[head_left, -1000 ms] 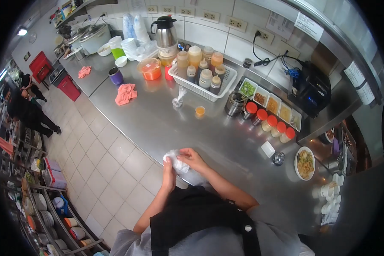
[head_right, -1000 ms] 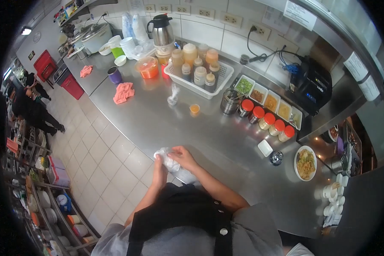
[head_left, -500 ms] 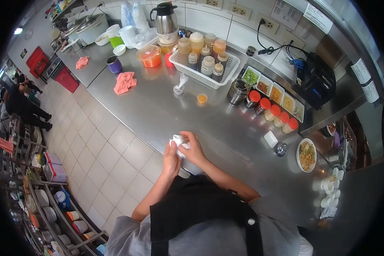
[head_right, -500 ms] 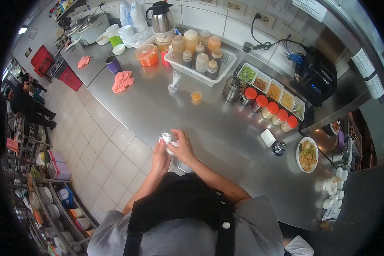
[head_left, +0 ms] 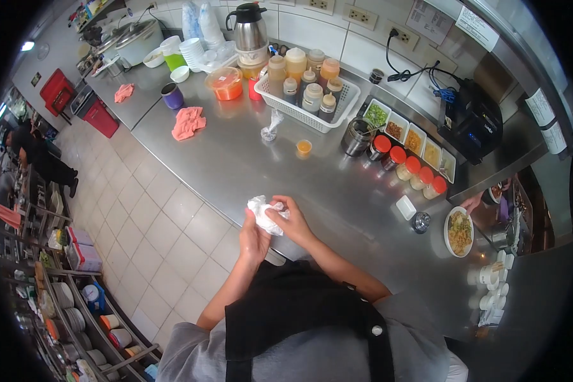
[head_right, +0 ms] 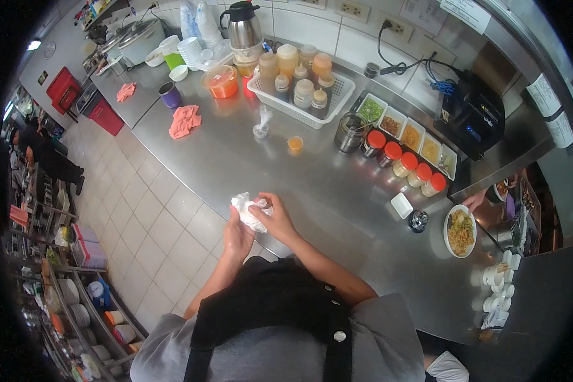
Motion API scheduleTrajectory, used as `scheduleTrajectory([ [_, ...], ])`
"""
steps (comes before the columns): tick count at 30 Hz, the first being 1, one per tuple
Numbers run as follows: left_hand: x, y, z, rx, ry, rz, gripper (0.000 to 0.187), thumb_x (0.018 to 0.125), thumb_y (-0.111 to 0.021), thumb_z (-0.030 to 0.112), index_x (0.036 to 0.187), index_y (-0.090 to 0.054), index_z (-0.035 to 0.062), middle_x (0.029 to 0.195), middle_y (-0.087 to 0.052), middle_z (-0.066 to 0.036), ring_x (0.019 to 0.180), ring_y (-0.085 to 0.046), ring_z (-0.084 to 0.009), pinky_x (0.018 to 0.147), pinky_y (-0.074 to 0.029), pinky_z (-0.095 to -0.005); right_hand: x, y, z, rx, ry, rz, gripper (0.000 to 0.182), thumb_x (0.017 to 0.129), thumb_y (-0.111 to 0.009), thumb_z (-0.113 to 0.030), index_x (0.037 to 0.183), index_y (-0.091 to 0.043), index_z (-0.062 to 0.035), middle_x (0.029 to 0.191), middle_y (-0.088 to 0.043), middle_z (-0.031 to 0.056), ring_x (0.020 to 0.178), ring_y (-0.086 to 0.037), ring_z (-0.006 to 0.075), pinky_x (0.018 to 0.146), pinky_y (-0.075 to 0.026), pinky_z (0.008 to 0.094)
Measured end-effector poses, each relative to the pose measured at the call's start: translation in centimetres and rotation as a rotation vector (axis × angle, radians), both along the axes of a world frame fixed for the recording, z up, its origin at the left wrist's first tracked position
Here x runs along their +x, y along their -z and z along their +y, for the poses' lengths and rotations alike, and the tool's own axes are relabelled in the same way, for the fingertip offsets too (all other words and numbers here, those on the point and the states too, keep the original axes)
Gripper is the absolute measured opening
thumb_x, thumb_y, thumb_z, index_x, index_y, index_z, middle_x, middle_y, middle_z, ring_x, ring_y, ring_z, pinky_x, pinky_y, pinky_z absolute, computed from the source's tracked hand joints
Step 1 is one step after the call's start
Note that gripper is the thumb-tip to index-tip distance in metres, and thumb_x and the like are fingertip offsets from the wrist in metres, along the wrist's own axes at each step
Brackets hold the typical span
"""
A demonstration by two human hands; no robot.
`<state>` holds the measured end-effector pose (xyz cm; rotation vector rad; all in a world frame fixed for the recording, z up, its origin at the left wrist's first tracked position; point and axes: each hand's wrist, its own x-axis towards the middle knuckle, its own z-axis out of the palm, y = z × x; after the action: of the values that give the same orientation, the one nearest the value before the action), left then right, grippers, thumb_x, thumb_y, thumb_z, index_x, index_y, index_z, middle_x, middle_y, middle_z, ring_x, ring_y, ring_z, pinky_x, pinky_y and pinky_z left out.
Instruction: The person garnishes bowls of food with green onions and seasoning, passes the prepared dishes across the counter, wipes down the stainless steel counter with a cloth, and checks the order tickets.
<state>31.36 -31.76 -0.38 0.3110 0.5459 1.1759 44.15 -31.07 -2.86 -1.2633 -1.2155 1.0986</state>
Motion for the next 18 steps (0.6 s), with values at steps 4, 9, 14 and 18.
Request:
scheduleTrajectory([
  [4,0.2,-0.5,0.1,-0.013,0.026,-0.028,0.045,0.102,-0.034,0.033,0.131,-0.039,-0.0005,0.131,-0.050,-0.014,0.123,-0.048,-0.0247,0.107,-0.035,-0.0399,0.6,-0.6,0.0,-0.046,-0.006,0.075,0.049,0.083,-0.071,-0.027,0.119,-0.050,0.0007,0.113,-0.058,0.0122,0.102,-0.055,0.0195,0.088,-0.045,0.0338],
  [9,0.5,-0.7,-0.1,0.051,0.069,0.041,0.041,0.101,-0.040,0.030,0.130,-0.041,-0.0004,0.126,-0.052,-0.012,0.118,-0.051,-0.0219,0.102,-0.040,-0.0362,1.0,0.5,0.0,-0.038,0.017,0.016,0.049,0.082,-0.069,-0.023,0.121,-0.049,0.0007,0.113,-0.056,0.0128,0.102,-0.055,0.0210,0.089,-0.045,0.0343],
  [14,0.6,0.2,-0.3,0.076,0.042,0.256,0.035,0.100,-0.047,0.024,0.125,-0.044,0.0009,0.117,-0.056,-0.009,0.107,-0.055,-0.0166,0.093,-0.044,-0.0321,0.6,0.9,-0.7,0.000,-0.021,-0.079,0.050,0.080,-0.067,-0.017,0.123,-0.048,-0.0003,0.109,-0.055,0.0133,0.102,-0.055,0.0222,0.089,-0.045,0.0347],
  [18,0.6,1.2,-0.8,0.032,-0.013,0.304,0.028,0.099,-0.047,0.022,0.120,-0.048,0.0031,0.111,-0.057,-0.007,0.102,-0.055,-0.0160,0.090,-0.045,-0.0328,-0.4,0.8,-1.5,0.013,0.001,-0.164,0.049,0.080,-0.066,-0.017,0.123,-0.048,-0.0008,0.107,-0.055,0.0141,0.100,-0.056,0.0235,0.089,-0.045,0.0352],
])
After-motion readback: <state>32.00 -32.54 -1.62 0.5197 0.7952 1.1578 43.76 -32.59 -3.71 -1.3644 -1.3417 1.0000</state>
